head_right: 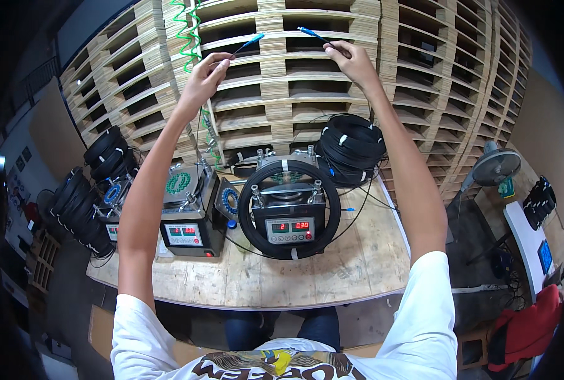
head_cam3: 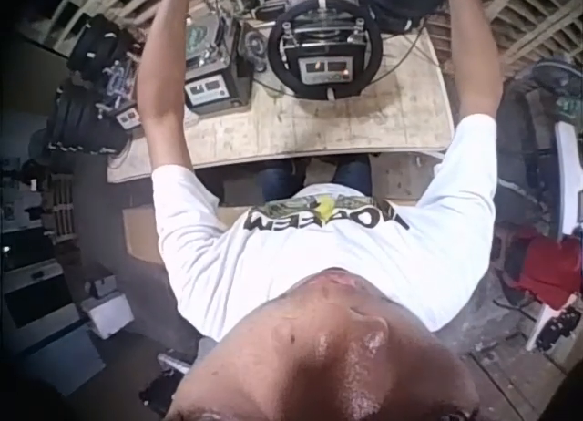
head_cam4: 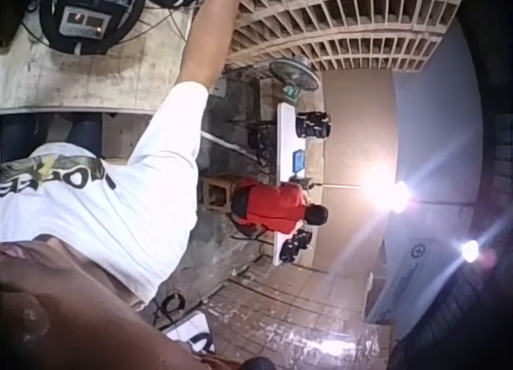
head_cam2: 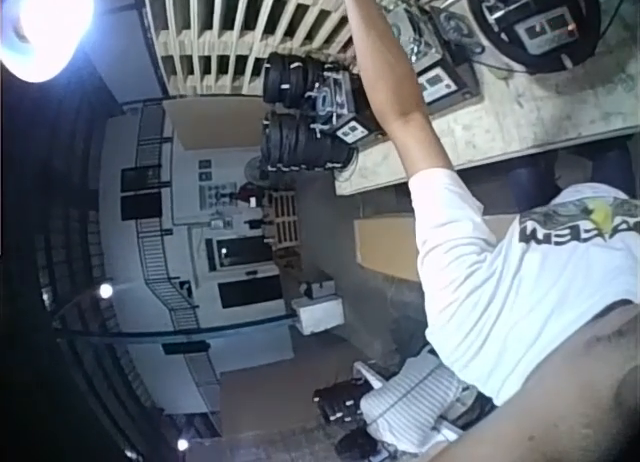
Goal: The operator finishes the ends of fiber optic cables using a polishing machine, applying liquid and swapping polishing pads.
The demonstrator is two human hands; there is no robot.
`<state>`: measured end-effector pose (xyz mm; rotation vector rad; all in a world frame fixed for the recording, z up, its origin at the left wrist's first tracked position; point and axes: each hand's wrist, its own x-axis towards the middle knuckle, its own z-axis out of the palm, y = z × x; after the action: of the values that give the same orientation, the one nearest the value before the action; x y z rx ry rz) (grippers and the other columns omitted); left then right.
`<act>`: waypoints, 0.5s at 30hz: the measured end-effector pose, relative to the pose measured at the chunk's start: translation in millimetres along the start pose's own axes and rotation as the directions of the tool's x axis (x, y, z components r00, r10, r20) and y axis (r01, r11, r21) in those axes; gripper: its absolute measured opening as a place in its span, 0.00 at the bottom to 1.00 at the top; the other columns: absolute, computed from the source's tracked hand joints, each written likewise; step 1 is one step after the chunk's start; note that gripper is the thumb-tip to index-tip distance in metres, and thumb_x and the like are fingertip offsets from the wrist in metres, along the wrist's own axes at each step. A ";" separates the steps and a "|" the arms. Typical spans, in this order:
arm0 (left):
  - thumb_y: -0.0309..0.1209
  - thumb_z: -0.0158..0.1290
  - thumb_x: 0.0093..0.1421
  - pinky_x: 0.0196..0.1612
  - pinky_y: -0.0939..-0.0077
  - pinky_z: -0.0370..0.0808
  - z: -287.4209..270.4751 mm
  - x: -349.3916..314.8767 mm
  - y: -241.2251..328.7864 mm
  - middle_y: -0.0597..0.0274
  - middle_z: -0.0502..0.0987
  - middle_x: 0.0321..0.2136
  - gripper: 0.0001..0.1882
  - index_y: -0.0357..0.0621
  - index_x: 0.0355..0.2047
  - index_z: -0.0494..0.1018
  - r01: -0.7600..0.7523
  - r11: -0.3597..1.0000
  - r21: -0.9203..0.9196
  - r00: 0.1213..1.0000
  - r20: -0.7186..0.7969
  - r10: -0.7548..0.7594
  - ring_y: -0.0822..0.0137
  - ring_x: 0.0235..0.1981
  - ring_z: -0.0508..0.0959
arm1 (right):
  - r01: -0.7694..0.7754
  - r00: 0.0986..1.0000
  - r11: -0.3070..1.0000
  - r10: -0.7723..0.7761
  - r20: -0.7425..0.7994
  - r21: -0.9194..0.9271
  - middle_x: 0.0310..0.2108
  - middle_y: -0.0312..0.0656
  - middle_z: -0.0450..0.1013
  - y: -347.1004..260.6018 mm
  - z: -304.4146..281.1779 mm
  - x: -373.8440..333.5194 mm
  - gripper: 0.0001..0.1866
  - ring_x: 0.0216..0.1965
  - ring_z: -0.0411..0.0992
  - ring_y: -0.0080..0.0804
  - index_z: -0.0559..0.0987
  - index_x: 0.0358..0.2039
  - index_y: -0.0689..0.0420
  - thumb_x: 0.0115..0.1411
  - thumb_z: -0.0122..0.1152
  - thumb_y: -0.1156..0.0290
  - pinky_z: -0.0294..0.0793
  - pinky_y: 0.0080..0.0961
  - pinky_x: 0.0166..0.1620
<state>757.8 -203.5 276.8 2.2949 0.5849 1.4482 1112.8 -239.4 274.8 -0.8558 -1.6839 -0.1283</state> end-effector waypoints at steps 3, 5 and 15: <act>0.35 0.51 0.68 0.28 0.83 0.64 9.2 2.2 3.8 0.71 0.71 0.21 0.13 0.38 0.44 0.74 -0.052 0.998 0.023 0.998 0.024 0.051 0.80 0.26 0.68 | -0.059 0.998 0.992 0.057 0.021 0.111 0.18 0.27 0.66 -16.0 16.2 0.4 0.16 0.21 0.58 0.13 0.83 0.42 0.61 0.66 0.55 0.63 0.55 0.17 0.24; 0.35 0.53 0.66 0.30 0.83 0.66 25.2 -2.1 8.4 0.70 0.73 0.23 0.13 0.38 0.44 0.76 -0.004 1.000 0.019 1.000 0.001 0.004 0.80 0.27 0.71 | -0.117 0.993 0.979 0.111 0.049 0.165 0.18 0.26 0.64 -24.0 27.2 -5.4 0.15 0.20 0.57 0.12 0.83 0.42 0.61 0.67 0.54 0.63 0.54 0.16 0.24; 0.28 0.56 0.64 0.31 0.86 0.67 115.6 -44.7 5.2 0.72 0.74 0.31 0.10 0.41 0.45 0.73 0.185 0.708 -0.681 0.963 -0.020 -0.270 0.81 0.28 0.70 | -0.311 0.926 0.599 0.365 0.094 0.738 0.24 0.27 0.65 -61.2 100.6 -67.5 0.11 0.22 0.59 0.12 0.73 0.48 0.56 0.69 0.49 0.66 0.58 0.12 0.26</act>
<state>846.4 -240.9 198.4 1.5108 0.2808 1.3794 998.9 -264.0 205.2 -0.5010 -1.2853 0.7607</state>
